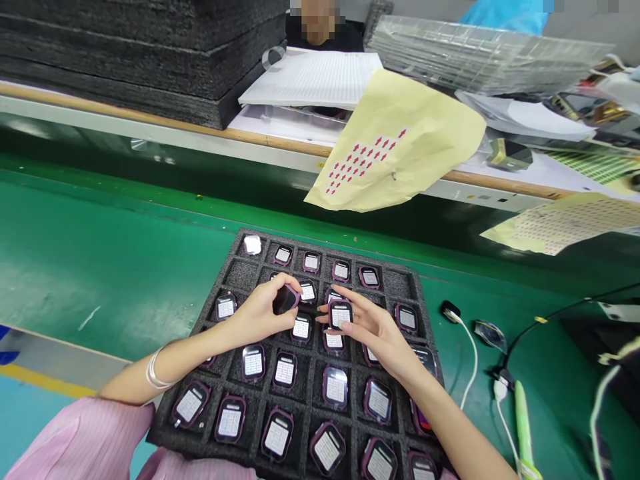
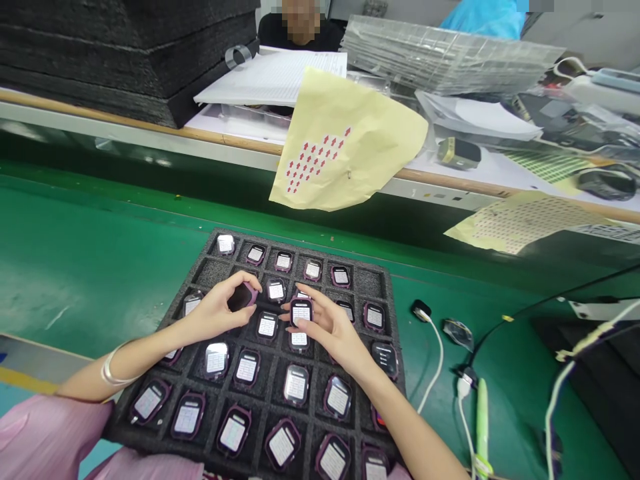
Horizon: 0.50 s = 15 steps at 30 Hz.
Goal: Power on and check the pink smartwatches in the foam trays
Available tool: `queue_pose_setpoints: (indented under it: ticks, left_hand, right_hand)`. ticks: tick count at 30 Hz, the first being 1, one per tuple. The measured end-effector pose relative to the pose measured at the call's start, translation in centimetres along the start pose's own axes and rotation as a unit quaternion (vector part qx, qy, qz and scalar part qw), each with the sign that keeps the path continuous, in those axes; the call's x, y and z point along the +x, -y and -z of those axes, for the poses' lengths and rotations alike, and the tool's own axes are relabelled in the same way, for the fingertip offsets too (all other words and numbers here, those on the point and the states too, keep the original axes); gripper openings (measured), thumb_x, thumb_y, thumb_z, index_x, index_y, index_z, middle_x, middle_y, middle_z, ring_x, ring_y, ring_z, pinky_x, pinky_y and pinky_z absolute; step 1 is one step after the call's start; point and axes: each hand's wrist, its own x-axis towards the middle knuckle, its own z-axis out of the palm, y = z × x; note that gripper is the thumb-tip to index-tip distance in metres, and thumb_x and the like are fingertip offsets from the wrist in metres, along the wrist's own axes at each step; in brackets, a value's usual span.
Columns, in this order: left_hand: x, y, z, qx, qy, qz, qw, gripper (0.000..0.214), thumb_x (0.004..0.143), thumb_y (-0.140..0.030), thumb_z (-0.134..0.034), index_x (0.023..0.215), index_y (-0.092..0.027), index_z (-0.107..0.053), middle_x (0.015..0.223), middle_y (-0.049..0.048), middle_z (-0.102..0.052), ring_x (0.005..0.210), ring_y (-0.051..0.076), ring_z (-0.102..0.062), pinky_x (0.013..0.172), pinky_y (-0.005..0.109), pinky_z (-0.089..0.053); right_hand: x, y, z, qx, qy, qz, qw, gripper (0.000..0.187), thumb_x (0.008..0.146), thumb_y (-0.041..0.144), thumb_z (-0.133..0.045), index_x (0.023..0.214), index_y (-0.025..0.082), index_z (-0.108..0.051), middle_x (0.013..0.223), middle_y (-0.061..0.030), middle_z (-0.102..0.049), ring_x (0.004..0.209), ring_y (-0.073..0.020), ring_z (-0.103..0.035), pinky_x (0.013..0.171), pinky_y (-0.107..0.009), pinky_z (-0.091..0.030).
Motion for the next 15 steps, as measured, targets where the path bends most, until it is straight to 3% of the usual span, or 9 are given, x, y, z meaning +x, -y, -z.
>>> queue_pose_setpoints:
  ticks: [15]
  left_hand:
    - [0.0,0.5,-0.1,0.072,-0.005,-0.046,0.996,0.029,0.075,-0.013,-0.053,0.103,-0.019,-0.051,0.094,0.0026,-0.061,0.086,0.019,-0.058,0.078,0.029,-0.045]
  right_hand:
    - [0.5,-0.6,1.4,-0.023,-0.013,0.021,0.999,0.057,0.082,0.032,-0.069,0.133,0.021,-0.046,0.113,-0.0122,-0.066,0.102,-0.0296,-0.065,0.087,-0.048,-0.055]
